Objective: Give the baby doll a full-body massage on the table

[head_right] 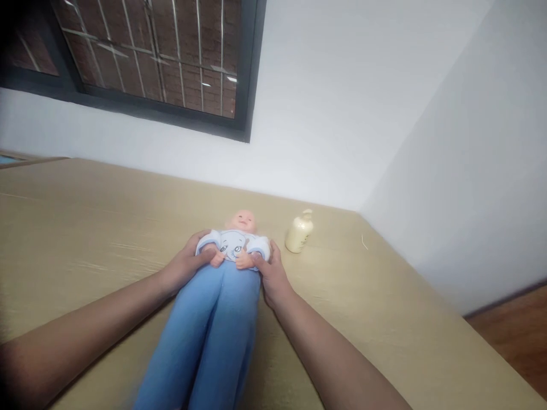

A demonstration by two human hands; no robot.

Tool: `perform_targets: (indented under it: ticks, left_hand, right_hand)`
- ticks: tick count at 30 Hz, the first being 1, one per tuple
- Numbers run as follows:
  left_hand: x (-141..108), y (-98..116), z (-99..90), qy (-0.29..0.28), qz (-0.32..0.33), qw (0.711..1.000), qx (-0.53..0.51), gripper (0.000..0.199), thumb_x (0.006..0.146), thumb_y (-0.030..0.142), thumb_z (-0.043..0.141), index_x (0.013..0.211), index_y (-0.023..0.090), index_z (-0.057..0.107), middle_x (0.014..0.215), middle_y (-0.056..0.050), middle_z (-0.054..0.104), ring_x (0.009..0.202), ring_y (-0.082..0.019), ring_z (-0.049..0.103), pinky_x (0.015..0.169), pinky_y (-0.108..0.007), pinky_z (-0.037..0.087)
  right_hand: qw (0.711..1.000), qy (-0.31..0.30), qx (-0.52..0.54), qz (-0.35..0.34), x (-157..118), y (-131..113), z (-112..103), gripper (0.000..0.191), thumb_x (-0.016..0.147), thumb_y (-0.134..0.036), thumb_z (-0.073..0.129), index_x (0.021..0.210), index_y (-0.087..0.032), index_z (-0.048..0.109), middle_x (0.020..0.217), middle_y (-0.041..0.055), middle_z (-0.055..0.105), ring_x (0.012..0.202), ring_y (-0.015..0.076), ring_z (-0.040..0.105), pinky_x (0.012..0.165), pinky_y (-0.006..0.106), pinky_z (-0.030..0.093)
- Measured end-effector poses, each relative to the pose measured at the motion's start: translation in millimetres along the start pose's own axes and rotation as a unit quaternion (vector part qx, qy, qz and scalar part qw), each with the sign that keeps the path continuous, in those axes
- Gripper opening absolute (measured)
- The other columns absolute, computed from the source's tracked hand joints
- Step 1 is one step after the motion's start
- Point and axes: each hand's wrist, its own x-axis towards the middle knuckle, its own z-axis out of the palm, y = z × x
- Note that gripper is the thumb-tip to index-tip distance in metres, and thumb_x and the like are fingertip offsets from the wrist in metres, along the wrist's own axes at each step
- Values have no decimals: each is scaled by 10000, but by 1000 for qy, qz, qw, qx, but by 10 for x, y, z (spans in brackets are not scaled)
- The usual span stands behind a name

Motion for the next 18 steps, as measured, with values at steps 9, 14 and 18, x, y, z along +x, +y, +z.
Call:
perform_targets:
  ticks: [9,14,18]
  left_hand:
    - [4,5,31,19,-4,999,-26,885,744,581,780,1451,196,414,1427,-142,546,1349,-351,500,1135,-474,394]
    - [-21,33,26,22,33,999,22,909,707,521,822,1454,210,409,1409,-119,568,1331,-351,525,1114,-462,424]
    - [-66,61,13,19,78,994,72,945,713,501,825,1490,226,363,1460,-113,526,1364,-349,492,1142,-465,398]
  right_hand:
    - [999,-51,-11,-7,-69,-109,121,597,758,-416,826,1281,-246,592,1184,55,728,1126,282,676,1025,458,529]
    - [996,-14,-76,-40,-98,-63,104,775,725,-384,848,1411,-274,503,1303,58,674,1181,289,648,1042,473,521]
    - [991,-7,-113,-74,-137,-85,97,902,670,-355,882,1463,-285,458,1363,67,638,1207,310,633,1051,503,514]
